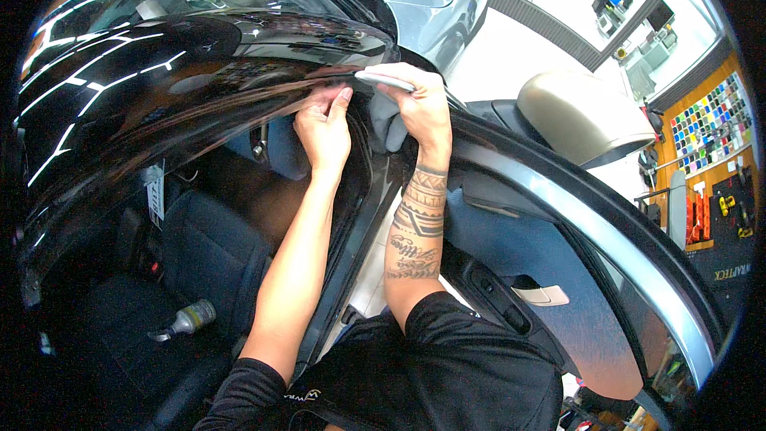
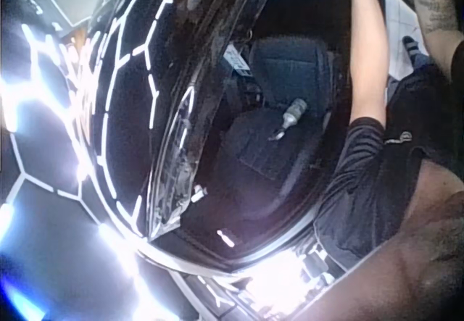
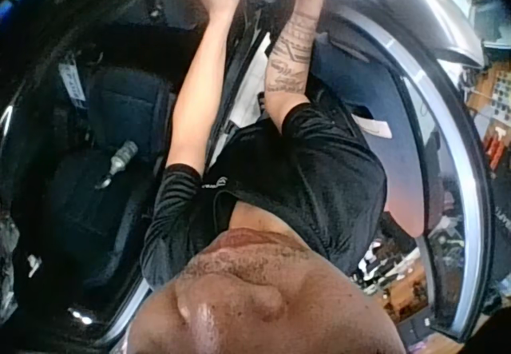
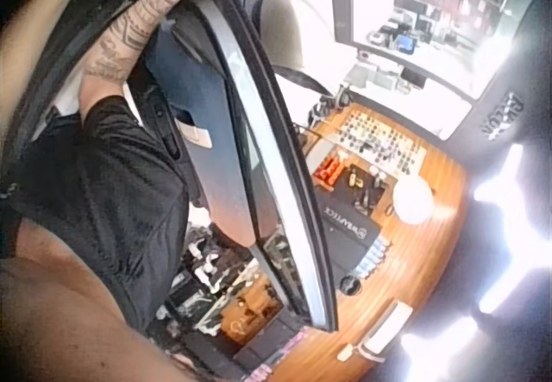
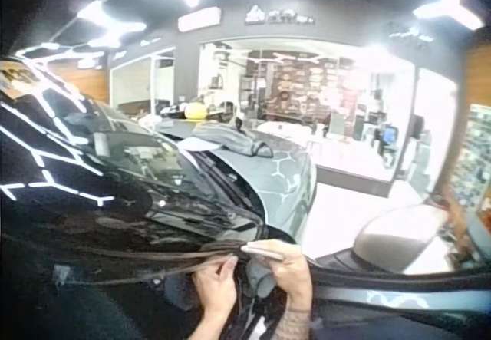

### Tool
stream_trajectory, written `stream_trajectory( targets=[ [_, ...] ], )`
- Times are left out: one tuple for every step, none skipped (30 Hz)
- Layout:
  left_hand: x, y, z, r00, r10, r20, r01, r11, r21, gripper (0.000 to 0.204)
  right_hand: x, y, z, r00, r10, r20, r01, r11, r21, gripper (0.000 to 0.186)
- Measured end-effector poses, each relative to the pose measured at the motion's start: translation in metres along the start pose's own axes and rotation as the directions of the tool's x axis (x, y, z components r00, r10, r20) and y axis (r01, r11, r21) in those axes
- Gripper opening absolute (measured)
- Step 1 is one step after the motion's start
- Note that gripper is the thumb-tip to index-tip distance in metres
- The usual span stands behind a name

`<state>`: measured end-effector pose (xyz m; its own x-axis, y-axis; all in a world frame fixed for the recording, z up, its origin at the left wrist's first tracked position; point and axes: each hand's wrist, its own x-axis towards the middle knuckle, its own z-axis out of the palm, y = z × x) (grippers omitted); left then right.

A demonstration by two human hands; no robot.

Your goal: The person applies a transparent protective film to the roof of a car. They use a spray bottle to wet the surface and a cloth to smooth the film, removing air bubbles and excess liquid. The person also uses a squeegee tool to press the film firmly onto the curved surface.

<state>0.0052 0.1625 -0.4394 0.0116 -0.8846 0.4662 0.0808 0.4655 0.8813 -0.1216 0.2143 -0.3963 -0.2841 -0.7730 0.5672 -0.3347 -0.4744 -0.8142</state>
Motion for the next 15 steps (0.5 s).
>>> stream_trajectory(
  targets=[
    [0.000,-0.002,0.000,1.000,0.017,-0.005,-0.017,0.999,0.029,0.013,0.000,0.001,0.002,1.000,-0.017,-0.019,0.016,1.000,-0.004,0.026],
    [0.000,-0.001,0.001,0.999,0.031,-0.008,-0.031,0.998,0.055,0.013,-0.002,0.004,0.003,0.999,-0.031,-0.037,0.031,0.999,-0.013,0.026],
    [0.000,-0.001,0.001,0.999,0.045,-0.011,-0.044,0.996,0.080,0.013,-0.003,0.007,0.004,0.997,-0.046,-0.055,0.045,0.999,-0.022,0.027],
    [0.001,0.000,0.001,1.000,0.029,-0.008,-0.028,0.997,0.076,0.013,-0.003,0.010,0.005,0.997,-0.058,-0.057,0.057,0.998,-0.027,0.027],
    [0.001,0.002,0.001,1.000,0.014,-0.003,-0.013,0.997,0.070,0.013,-0.003,0.011,0.006,0.996,-0.071,-0.060,0.069,0.997,-0.034,0.027],
    [0.001,0.004,0.001,1.000,-0.002,0.002,0.002,0.998,0.063,0.013,-0.003,0.013,0.006,0.994,-0.085,-0.063,0.082,0.996,-0.042,0.027],
    [-0.001,0.003,0.002,1.000,-0.005,-0.003,0.005,0.998,0.067,0.013,-0.006,0.015,0.006,0.993,-0.092,-0.072,0.088,0.995,-0.055,0.027],
    [0.000,0.004,0.002,1.000,0.001,-0.009,0.000,0.997,0.074,0.013,-0.006,0.018,0.008,0.991,-0.107,-0.082,0.102,0.993,-0.063,0.027],
    [0.000,0.005,0.003,1.000,0.006,-0.014,-0.005,0.997,0.081,0.013,-0.006,0.020,0.009,0.988,-0.122,-0.093,0.116,0.991,-0.071,0.028],
    [0.000,0.006,0.003,1.000,-0.002,-0.015,0.003,0.995,0.095,0.013,-0.008,0.022,0.010,0.985,-0.136,-0.105,0.128,0.988,-0.083,0.028],
    [-0.001,0.008,0.003,1.000,-0.009,-0.016,0.011,0.994,0.112,0.013,-0.008,0.024,0.011,0.980,-0.174,-0.100,0.162,0.980,-0.116,0.027],
    [0.000,0.010,0.003,1.000,-0.016,-0.016,0.018,0.992,0.127,0.013,-0.008,0.026,0.012,0.973,-0.212,-0.094,0.196,0.969,-0.150,0.026],
    [0.001,0.008,0.006,1.000,-0.009,-0.028,0.012,0.995,0.098,0.013,-0.009,0.028,0.012,0.965,-0.249,-0.087,0.230,0.956,-0.183,0.025],
    [0.002,0.001,0.004,0.999,-0.001,-0.048,0.005,0.997,0.078,0.013,-0.011,0.026,0.026,0.952,-0.272,-0.140,0.240,0.948,-0.211,0.027],
    [0.002,0.001,0.006,0.998,0.006,-0.057,-0.003,0.999,0.049,0.013,-0.014,0.035,0.033,0.954,-0.225,-0.197,0.192,0.966,-0.176,0.027]
  ],
)
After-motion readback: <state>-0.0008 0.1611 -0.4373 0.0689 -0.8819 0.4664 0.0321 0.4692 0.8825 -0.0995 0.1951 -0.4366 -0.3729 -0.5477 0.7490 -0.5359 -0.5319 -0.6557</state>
